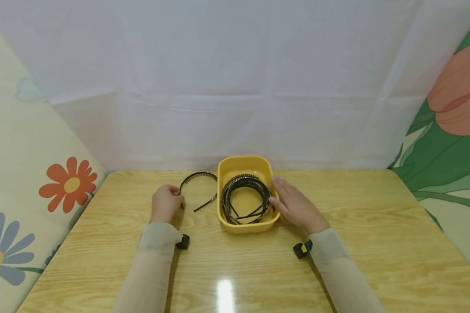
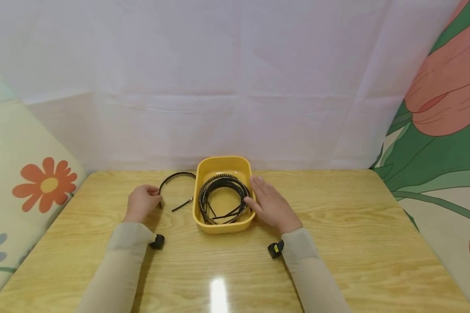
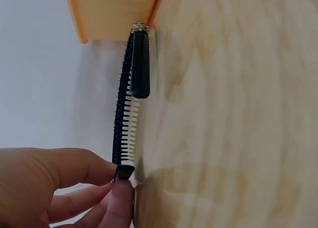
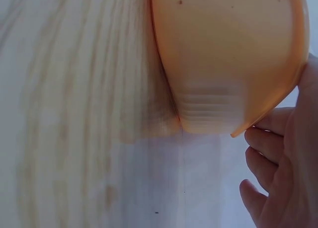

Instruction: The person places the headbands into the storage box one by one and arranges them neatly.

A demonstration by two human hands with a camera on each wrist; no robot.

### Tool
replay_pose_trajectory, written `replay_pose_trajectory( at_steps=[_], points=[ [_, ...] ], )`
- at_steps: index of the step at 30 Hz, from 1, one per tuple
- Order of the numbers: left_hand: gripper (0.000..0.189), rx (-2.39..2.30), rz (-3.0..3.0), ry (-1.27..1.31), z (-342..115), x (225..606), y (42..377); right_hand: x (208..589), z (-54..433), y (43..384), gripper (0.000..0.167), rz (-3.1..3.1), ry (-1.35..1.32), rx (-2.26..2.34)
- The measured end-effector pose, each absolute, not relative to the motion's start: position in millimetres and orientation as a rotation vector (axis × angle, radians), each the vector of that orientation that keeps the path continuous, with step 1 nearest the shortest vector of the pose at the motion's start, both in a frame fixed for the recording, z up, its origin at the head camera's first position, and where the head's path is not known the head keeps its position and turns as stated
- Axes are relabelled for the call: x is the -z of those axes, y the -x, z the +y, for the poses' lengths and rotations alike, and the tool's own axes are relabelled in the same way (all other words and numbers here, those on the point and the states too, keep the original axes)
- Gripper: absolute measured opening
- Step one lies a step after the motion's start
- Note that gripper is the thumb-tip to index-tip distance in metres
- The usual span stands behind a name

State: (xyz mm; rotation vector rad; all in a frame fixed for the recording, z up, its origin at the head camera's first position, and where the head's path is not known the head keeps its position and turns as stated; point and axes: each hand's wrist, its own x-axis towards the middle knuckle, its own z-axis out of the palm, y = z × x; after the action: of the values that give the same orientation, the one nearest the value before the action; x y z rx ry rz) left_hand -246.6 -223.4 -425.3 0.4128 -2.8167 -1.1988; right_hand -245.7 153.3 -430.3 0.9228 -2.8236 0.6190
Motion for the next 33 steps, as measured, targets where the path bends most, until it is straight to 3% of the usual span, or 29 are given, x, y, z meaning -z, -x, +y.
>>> replay_pose_trajectory(
  at_steps=[15, 26, 33],
  points=[
    [0.044, 1.648, -2.691, -0.389, -235, 421, 236, 427, 147, 246, 0.065, -2.822, -0.949, -0.611],
    [0.048, 2.214, -2.253, -0.536, -237, 427, 231, 428, 146, 247, 0.065, -2.838, -0.928, -0.628],
    [0.049, 2.331, -2.110, -0.580, -237, 425, 227, 429, 146, 247, 0.065, -2.843, -0.931, -0.639]
  ],
)
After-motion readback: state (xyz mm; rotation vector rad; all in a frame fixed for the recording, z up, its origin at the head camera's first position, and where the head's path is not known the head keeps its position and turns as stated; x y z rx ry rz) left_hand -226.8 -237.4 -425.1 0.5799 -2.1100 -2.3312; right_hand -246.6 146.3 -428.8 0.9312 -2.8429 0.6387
